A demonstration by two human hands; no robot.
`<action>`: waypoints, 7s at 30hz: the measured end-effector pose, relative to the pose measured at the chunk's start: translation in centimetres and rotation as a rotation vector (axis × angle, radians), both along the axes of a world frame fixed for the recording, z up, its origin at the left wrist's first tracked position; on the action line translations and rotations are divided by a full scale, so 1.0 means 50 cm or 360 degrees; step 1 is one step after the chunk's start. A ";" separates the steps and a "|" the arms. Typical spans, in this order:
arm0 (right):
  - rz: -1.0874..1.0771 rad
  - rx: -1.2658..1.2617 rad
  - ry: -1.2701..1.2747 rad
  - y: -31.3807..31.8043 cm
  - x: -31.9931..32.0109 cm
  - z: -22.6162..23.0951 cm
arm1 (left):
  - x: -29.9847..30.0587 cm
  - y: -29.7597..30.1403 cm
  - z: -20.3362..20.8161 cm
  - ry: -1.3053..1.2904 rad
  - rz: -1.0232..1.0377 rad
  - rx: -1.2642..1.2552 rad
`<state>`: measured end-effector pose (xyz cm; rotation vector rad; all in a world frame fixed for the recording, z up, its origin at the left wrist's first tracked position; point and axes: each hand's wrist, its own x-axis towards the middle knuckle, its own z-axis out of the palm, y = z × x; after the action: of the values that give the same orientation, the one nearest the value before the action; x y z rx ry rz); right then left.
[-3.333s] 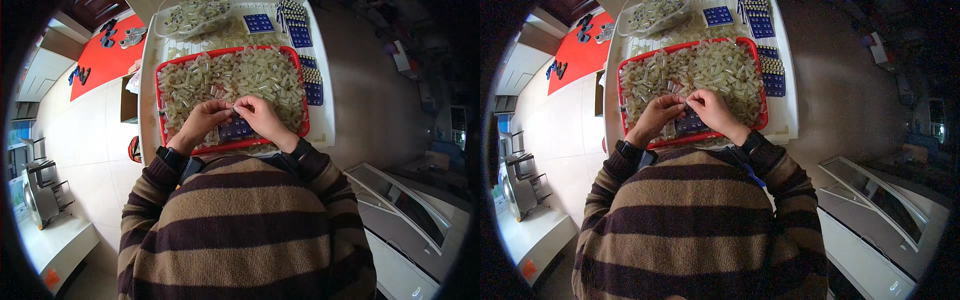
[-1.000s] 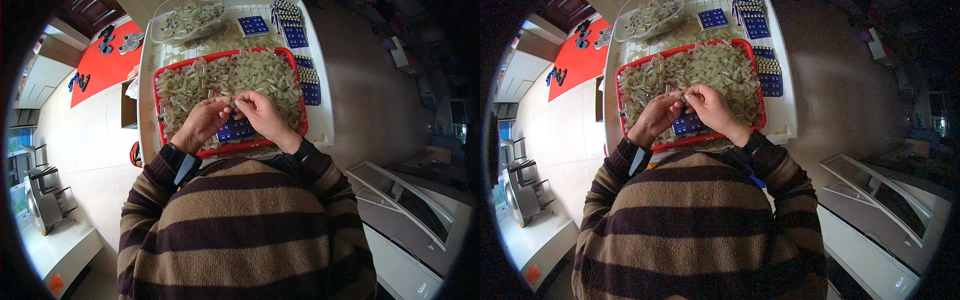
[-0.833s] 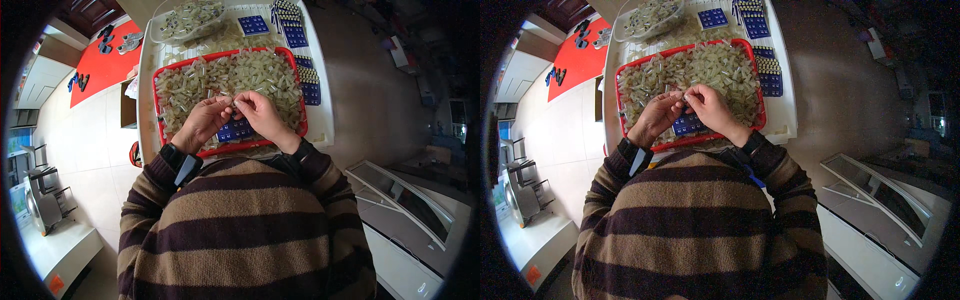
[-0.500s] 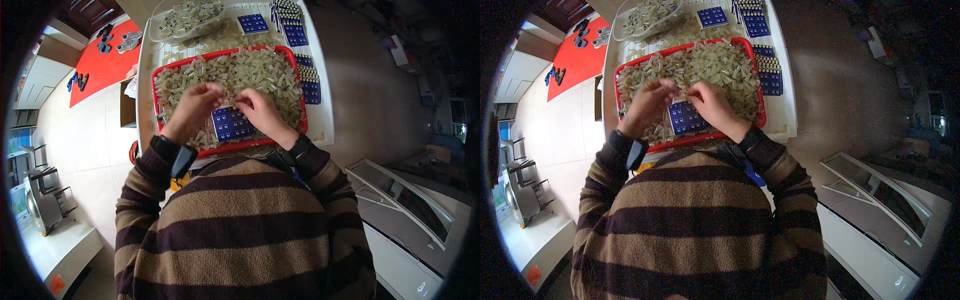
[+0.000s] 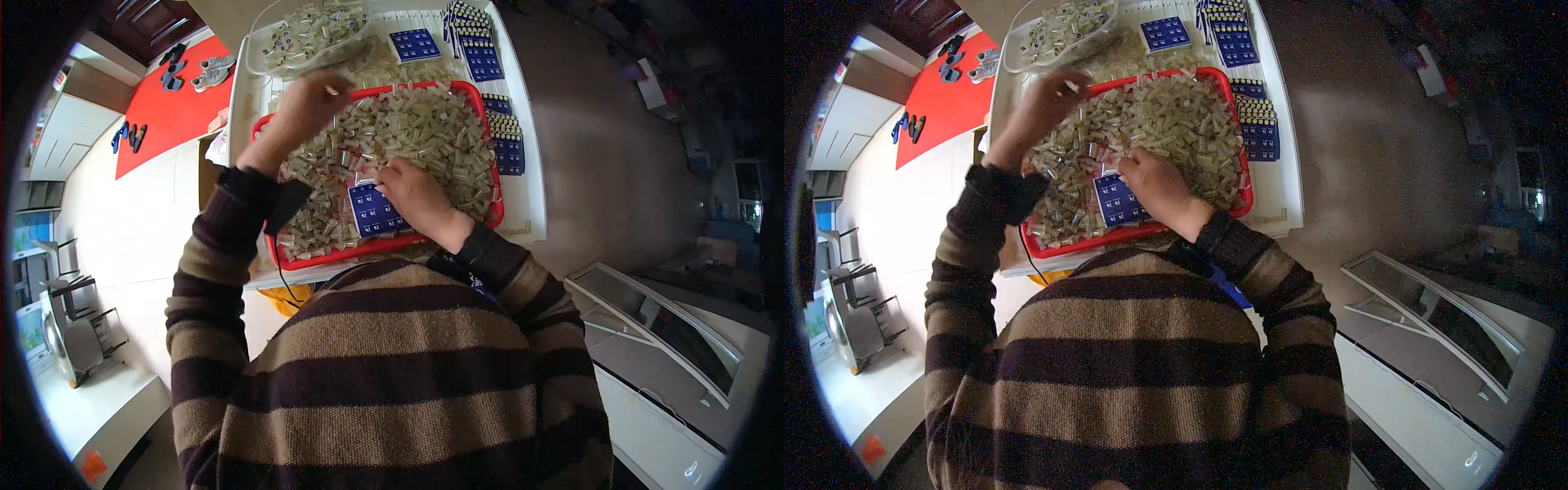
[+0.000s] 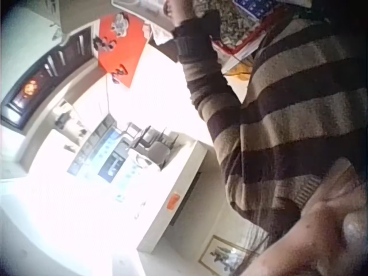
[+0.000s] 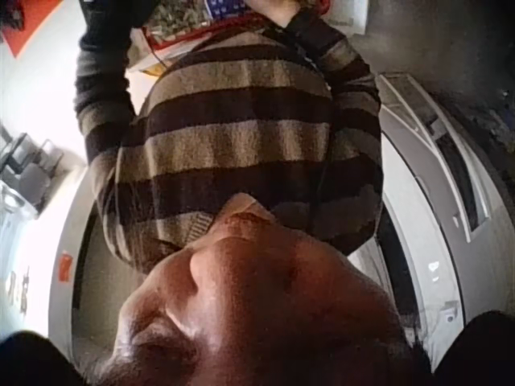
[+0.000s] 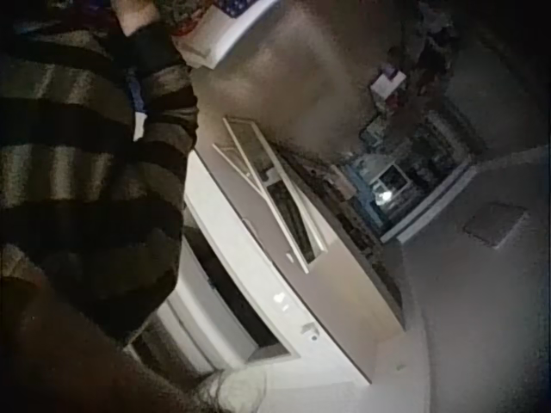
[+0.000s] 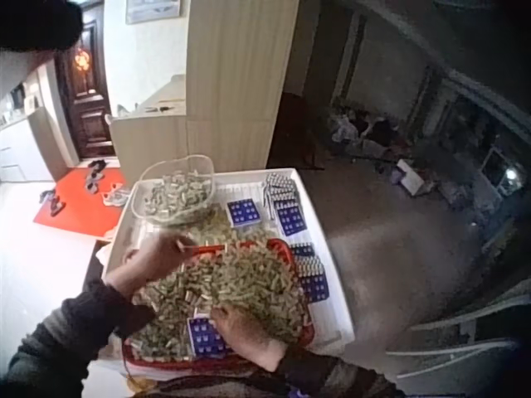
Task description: The person assembles small dropper ampoules by picking up vials and plastic caps from containers and pressing the caps onto the vials by hand.
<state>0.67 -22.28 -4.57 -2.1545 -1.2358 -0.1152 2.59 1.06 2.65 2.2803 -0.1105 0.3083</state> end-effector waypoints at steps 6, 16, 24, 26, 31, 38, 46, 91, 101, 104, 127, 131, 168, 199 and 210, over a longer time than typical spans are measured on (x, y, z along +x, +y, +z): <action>-0.0020 0.0066 -0.0034 0.010 -0.002 0.013 | -0.048 -0.050 -0.072 0.0249 -0.0479 0.0556; -0.0077 -0.0154 -0.0052 0.027 0.004 0.018 | -0.053 -0.053 -0.092 0.0008 -0.0364 0.0900; 0.0004 -0.0260 -0.0115 0.019 0.027 0.010 | -0.113 -0.063 -0.069 0.0585 -0.0172 -0.0459; -0.0022 -0.0207 -0.0111 0.018 0.029 0.012 | -0.137 -0.067 -0.092 0.0661 -0.0179 -0.0777; -0.0074 -0.0019 0.0075 0.012 0.027 0.010 | -0.181 -0.086 -0.120 0.0854 -0.0111 -0.1096; 0.0022 0.0064 0.0001 0.003 0.030 0.002 | -0.182 -0.106 -0.136 0.0717 0.0036 -0.1263; -0.0114 0.0167 0.0357 0.009 0.030 0.005 | -0.179 -0.110 -0.146 0.0689 0.0048 -0.1294; -0.0127 -0.0275 -0.0004 0.034 0.012 0.017 | -0.088 -0.058 -0.092 0.0311 0.0229 0.0870; -0.0032 0.0640 0.1712 0.022 0.042 0.071 | -0.145 -0.106 -0.067 0.0333 0.0071 -0.0616; 0.0039 0.0656 0.1721 0.024 0.042 0.075 | -0.144 -0.107 -0.070 0.0281 0.0066 -0.0667; -0.0020 0.0099 0.0199 0.025 0.029 0.019 | -0.107 -0.040 -0.047 0.0350 0.0104 -0.0097; -0.0108 -0.0152 0.0234 0.035 0.024 0.030 | -0.035 0.005 -0.007 0.0311 -0.0043 0.0292; 0.0141 -0.0189 -0.0250 0.039 0.030 0.028 | -0.140 -0.072 -0.061 0.0360 0.0006 -0.0165; 0.0227 0.0098 -0.0019 0.004 0.047 0.023 | -0.181 -0.088 -0.135 0.0576 0.0142 -0.0577; 0.0297 -0.0011 -0.0167 0.005 0.047 0.033 | -0.184 -0.088 -0.130 0.0588 0.0108 -0.0514</action>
<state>3.03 -22.05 -2.92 -2.0498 -1.4924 -0.1461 -6.60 -3.32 -3.87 1.9834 0.1944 -0.0623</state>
